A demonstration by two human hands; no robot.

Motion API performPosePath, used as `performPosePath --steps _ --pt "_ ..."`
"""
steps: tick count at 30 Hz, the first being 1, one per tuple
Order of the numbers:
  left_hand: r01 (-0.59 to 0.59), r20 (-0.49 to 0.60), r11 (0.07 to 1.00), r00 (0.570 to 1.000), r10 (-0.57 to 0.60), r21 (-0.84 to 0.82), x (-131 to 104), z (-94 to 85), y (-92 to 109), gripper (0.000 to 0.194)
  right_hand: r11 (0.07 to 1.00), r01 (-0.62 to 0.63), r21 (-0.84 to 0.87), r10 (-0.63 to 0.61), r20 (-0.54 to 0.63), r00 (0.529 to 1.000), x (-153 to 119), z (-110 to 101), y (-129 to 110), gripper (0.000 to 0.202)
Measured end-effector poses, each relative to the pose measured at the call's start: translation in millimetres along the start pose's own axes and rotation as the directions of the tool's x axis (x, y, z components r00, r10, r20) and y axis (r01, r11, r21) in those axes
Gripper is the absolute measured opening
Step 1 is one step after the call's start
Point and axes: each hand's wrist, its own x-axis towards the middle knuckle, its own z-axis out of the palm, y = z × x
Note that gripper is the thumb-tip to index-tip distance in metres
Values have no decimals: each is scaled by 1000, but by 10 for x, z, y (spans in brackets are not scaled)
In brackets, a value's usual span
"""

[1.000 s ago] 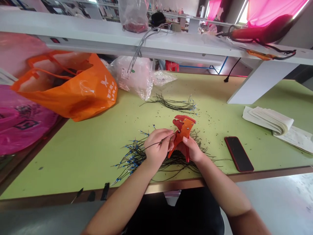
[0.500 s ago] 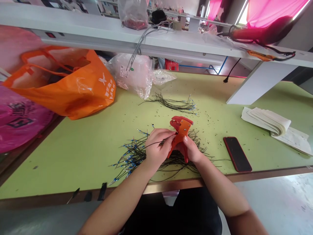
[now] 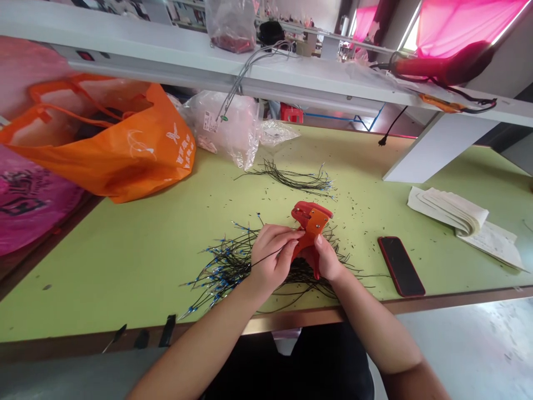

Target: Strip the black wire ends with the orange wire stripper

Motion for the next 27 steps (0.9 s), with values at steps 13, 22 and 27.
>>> performPosePath --steps 13,22,27 --pt "-19 -44 999 999 17 -29 17 1 80 12 999 -18 -28 19 22 1000 -4 -25 -30 59" --pt "-32 -22 998 999 30 -55 -16 -7 95 16 998 -6 -56 9 54 998 -9 -36 -42 61" --pt "-68 -22 997 998 67 -34 -28 -3 81 21 996 19 -85 -14 64 998 -12 -70 -3 65"
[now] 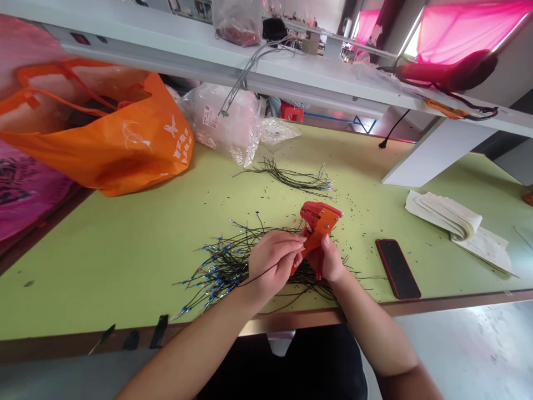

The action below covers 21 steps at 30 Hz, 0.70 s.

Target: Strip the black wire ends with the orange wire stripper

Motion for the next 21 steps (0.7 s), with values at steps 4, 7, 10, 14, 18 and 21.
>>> performPosePath --steps 4,7,10,14,18,21 --pt "-18 1 1000 1000 18 -12 -29 10 -26 23 1000 17 11 -17 -4 1000 -7 13 -6 63" --pt "-8 -2 999 1000 8 -35 -44 21 -31 25 1000 20 -7 -20 -13 1000 -9 54 -53 63" --pt "-29 -5 999 1000 29 -29 -38 22 -19 25 998 -14 -53 12 -45 999 -13 84 -90 67" --pt "-43 2 999 999 43 1 -35 13 0 24 998 -23 -50 20 -51 998 -32 62 -61 67" --pt "-33 15 999 999 33 -7 -43 5 1 27 1000 -15 -20 14 -51 999 -47 35 -23 65" --pt "-61 11 998 998 61 1 -31 2 1 27 1000 -12 4 12 -64 998 -46 49 -39 62"
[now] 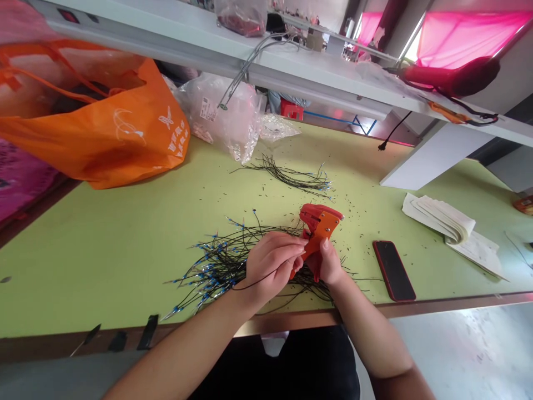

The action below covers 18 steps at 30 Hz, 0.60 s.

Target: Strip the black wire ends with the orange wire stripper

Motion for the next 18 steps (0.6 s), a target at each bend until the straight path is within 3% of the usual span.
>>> performPosePath --steps 18 --pt "-16 -15 1000 1000 16 17 83 -31 56 23 1000 -9 -20 9 -12 1000 -12 22 -20 62"
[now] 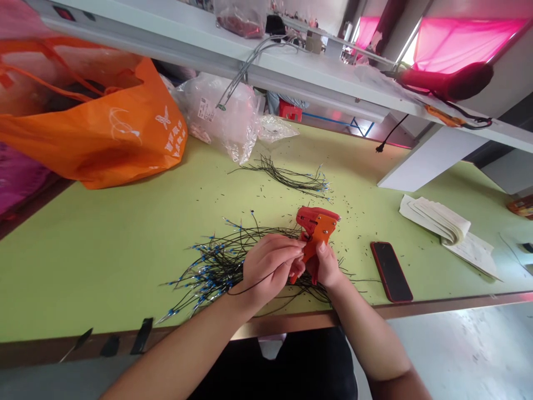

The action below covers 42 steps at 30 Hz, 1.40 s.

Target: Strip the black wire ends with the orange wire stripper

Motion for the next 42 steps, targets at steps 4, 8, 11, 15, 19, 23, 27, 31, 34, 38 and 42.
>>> performPosePath --steps 4,8,11,15,19,23,27,31,34,38,42 --pt "35 -7 999 999 -36 -16 -11 6 6 22 1000 3 8 -3 31 1000 -2 -2 -8 62" --pt "36 -7 999 999 -36 -8 -22 14 -4 20 999 31 32 -33 70 997 11 16 -34 61" --pt "42 -4 999 999 -42 -4 -35 15 -16 21 999 38 39 -41 84 996 17 28 -51 60" --pt "37 -13 999 999 -37 -19 -46 13 -21 22 999 32 25 -34 87 996 10 38 -55 60" --pt "51 -17 998 999 -51 -34 -54 19 -19 22 1000 12 10 -12 49 999 19 51 -60 62" --pt "85 -21 995 996 -86 -54 -53 24 -13 21 999 23 45 -24 14 1000 55 41 -117 63" --pt "138 -55 984 988 -144 -109 -37 37 -1 18 986 102 131 -105 15 994 84 -5 -233 59" --pt "282 -93 916 943 -319 -287 -52 82 -9 3 972 161 169 -159 -23 987 89 -68 -382 58" --pt "501 -23 706 808 -589 -501 -77 127 -53 19 963 187 193 -190 0 982 84 -124 -499 58" --pt "668 132 406 602 -787 -624 -119 232 -117 37 954 246 170 -245 -23 969 65 -216 -640 58" --pt "772 264 135 368 -892 -621 -175 496 -41 44 952 281 122 -275 -61 959 13 -316 -763 59"
